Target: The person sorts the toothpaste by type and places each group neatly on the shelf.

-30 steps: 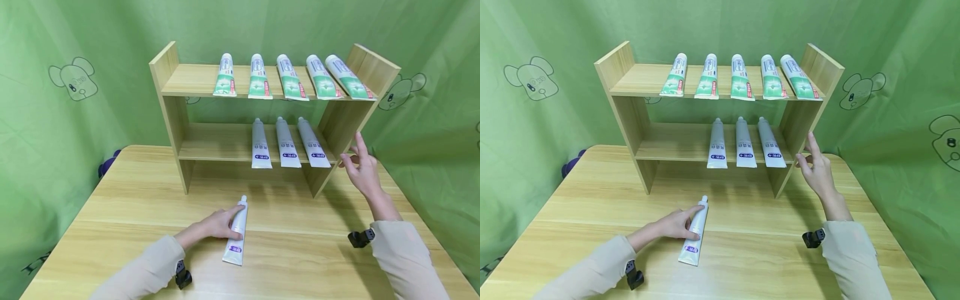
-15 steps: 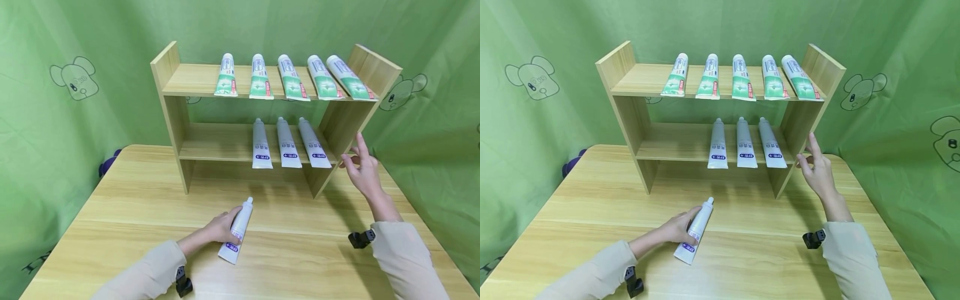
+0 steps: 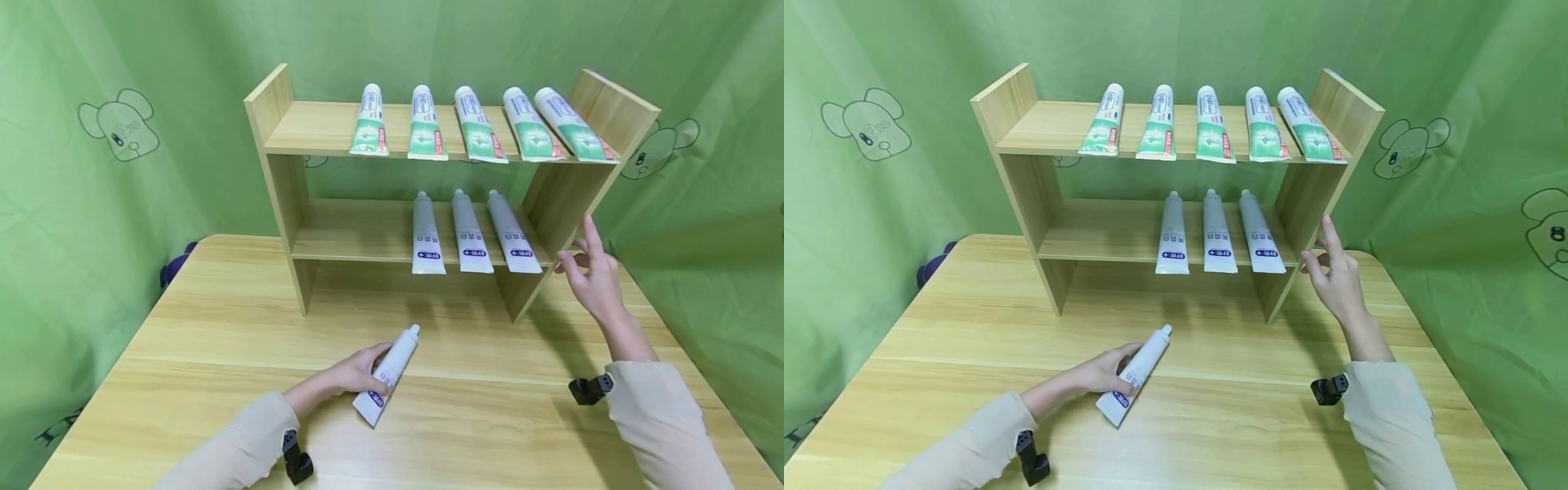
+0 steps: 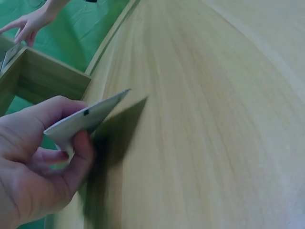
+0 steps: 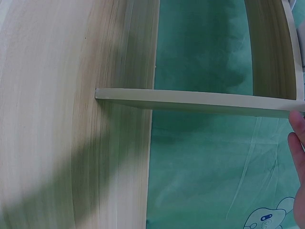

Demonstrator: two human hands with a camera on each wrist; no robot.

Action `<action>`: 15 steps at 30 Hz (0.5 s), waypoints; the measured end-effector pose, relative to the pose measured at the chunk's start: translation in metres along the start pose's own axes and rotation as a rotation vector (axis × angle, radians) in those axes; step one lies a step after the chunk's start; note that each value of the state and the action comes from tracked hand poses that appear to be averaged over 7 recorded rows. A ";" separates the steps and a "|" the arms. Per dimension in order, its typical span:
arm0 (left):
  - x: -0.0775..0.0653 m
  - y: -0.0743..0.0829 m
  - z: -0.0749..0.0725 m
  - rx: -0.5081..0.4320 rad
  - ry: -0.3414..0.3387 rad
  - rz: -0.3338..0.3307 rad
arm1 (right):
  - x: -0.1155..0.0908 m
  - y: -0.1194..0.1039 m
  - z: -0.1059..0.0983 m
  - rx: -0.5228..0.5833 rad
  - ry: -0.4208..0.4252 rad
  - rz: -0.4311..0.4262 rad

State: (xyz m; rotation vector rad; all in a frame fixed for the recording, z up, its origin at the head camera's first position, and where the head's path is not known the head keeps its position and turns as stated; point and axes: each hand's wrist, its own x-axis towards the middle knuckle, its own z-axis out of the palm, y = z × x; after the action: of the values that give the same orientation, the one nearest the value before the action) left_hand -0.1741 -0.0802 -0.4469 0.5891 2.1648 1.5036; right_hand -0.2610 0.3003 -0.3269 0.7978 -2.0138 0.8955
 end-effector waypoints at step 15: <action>-0.009 -0.002 -0.009 -0.427 -0.106 -0.112 | -0.001 0.000 -0.001 -0.010 -0.007 0.002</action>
State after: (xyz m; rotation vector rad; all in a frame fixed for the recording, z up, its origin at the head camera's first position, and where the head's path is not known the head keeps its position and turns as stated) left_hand -0.1718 -0.0930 -0.4452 0.3824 1.6944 1.7571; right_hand -0.2605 0.3013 -0.3274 0.7941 -2.0243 0.8845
